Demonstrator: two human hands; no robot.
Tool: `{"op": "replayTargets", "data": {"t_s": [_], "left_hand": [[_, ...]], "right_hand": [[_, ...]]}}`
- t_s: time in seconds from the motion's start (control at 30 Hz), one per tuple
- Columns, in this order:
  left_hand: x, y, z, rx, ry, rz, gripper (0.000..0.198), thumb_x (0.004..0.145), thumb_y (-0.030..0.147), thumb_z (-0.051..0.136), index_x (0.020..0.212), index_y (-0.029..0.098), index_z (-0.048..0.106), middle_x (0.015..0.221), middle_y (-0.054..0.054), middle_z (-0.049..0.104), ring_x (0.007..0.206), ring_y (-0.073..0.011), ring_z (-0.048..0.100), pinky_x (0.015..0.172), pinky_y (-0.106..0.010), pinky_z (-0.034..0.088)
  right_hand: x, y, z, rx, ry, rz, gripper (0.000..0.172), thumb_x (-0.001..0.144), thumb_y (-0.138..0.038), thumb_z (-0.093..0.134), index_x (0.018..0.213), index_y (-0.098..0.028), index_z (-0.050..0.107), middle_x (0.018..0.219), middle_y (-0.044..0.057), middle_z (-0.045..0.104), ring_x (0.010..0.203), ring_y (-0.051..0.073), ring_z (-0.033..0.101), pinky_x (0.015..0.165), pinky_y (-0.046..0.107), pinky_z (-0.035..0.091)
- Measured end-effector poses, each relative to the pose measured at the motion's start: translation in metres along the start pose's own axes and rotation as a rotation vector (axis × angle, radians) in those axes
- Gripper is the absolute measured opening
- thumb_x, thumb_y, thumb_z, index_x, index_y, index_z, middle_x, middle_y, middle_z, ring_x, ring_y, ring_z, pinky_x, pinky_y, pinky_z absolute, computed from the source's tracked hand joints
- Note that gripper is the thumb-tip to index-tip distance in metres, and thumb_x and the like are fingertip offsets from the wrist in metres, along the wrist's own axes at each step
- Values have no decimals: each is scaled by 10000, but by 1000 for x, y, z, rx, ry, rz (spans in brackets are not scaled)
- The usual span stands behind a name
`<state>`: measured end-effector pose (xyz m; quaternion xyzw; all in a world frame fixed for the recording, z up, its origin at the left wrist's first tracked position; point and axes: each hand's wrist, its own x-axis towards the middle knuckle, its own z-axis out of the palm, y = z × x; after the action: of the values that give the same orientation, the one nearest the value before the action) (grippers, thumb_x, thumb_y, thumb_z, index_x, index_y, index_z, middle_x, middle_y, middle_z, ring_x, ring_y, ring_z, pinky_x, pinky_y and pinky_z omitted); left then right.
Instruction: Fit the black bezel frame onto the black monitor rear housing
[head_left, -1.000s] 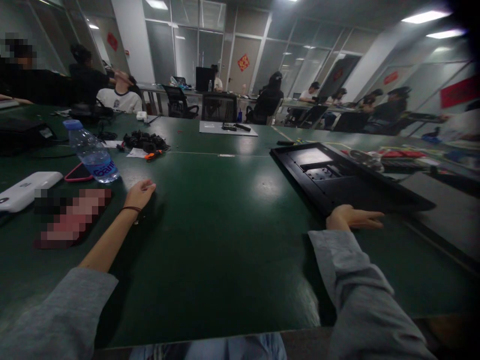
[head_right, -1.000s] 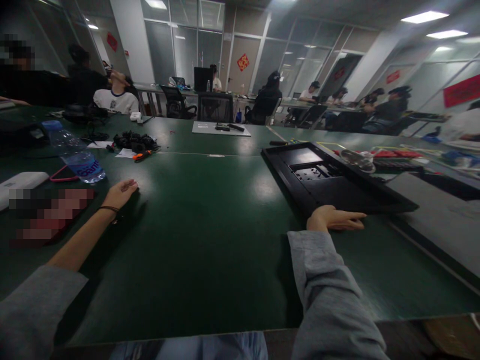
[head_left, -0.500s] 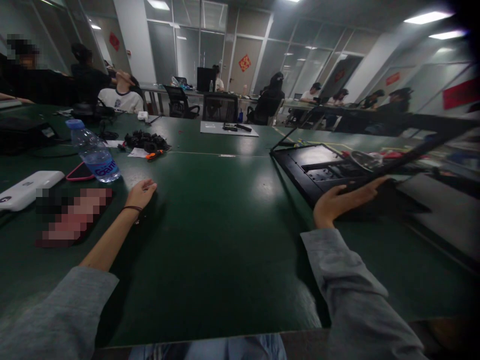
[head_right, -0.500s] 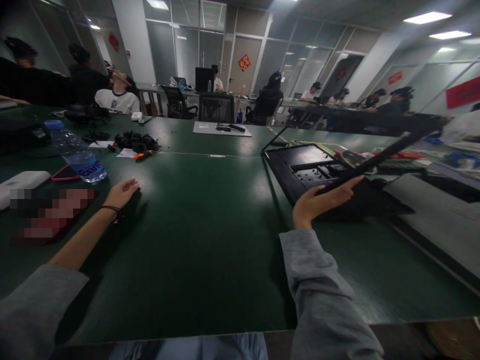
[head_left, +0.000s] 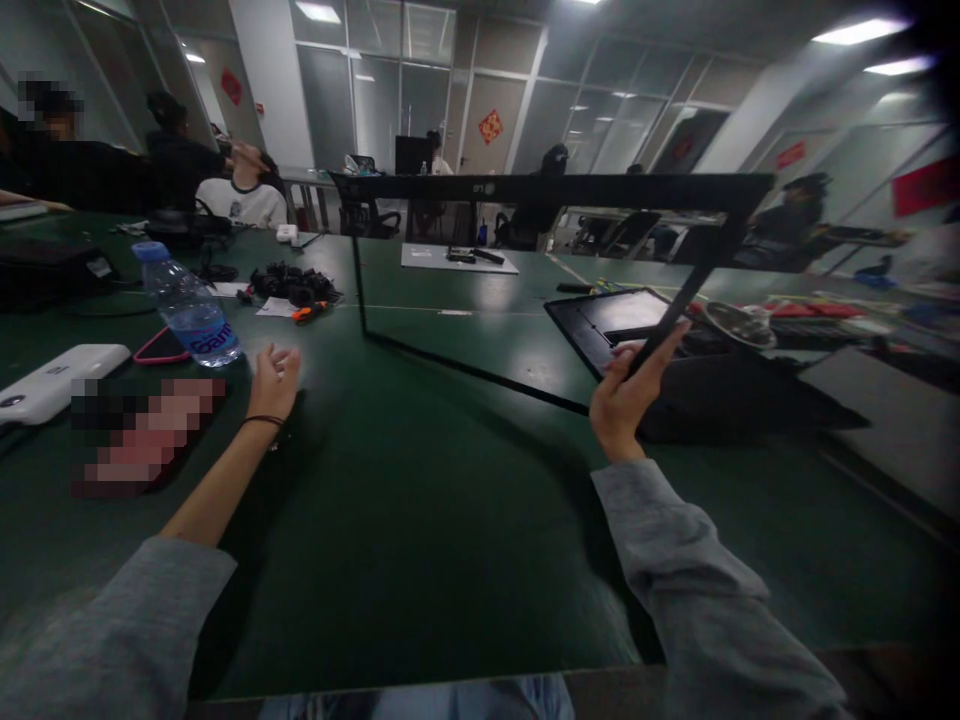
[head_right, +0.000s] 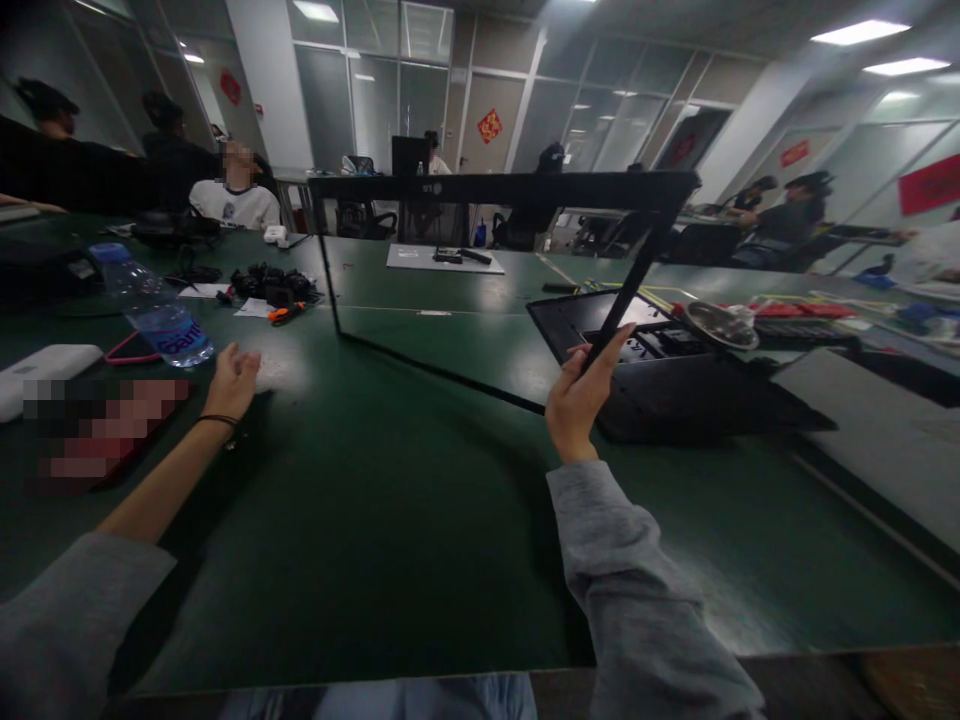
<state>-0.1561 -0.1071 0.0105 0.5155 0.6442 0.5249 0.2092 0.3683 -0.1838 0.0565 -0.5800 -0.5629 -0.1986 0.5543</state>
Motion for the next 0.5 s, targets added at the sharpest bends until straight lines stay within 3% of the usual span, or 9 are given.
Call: {"op": "replayTargets", "data": {"t_s": [0.07, 0.17, 0.33, 0.5], "left_hand": [[-4, 5, 0, -32, -3, 48, 799, 941, 540, 584, 1581, 143, 316, 1490, -224, 552, 1274, -280, 633, 1065, -423, 506], [-7, 7, 1, 20, -76, 108, 752, 960, 523, 556, 1568, 143, 330, 1393, -205, 629, 1193, -281, 678, 1054, -453, 506], [-12, 11, -2, 180, -111, 190, 572, 979, 393, 502, 1506, 183, 437, 1322, -135, 689, 1110, -262, 701, 1066, -462, 488], [-19, 25, -4, 241, -124, 194, 535, 980, 388, 477, 1467, 169, 483, 1380, -149, 650, 1252, -284, 633, 1121, -452, 446]], "right_hand": [[-4, 0, 4, 22, -8, 72, 685, 1061, -420, 249, 1675, -173, 70, 998, 98, 623, 709, 202, 596, 807, 451, 567], [-12, 2, 11, 38, -86, 135, 674, 1058, -422, 288, 1661, -157, 145, 886, 55, 627, 596, 166, 541, 733, 398, 554], [-21, 10, 19, 7, -129, 190, 665, 1058, -428, 293, 1645, -136, 183, 859, 50, 642, 635, 179, 585, 756, 381, 539], [-22, 20, 21, -85, -170, 218, 622, 1034, -412, 320, 1578, -110, 305, 936, 115, 698, 779, 255, 678, 851, 458, 540]]}}
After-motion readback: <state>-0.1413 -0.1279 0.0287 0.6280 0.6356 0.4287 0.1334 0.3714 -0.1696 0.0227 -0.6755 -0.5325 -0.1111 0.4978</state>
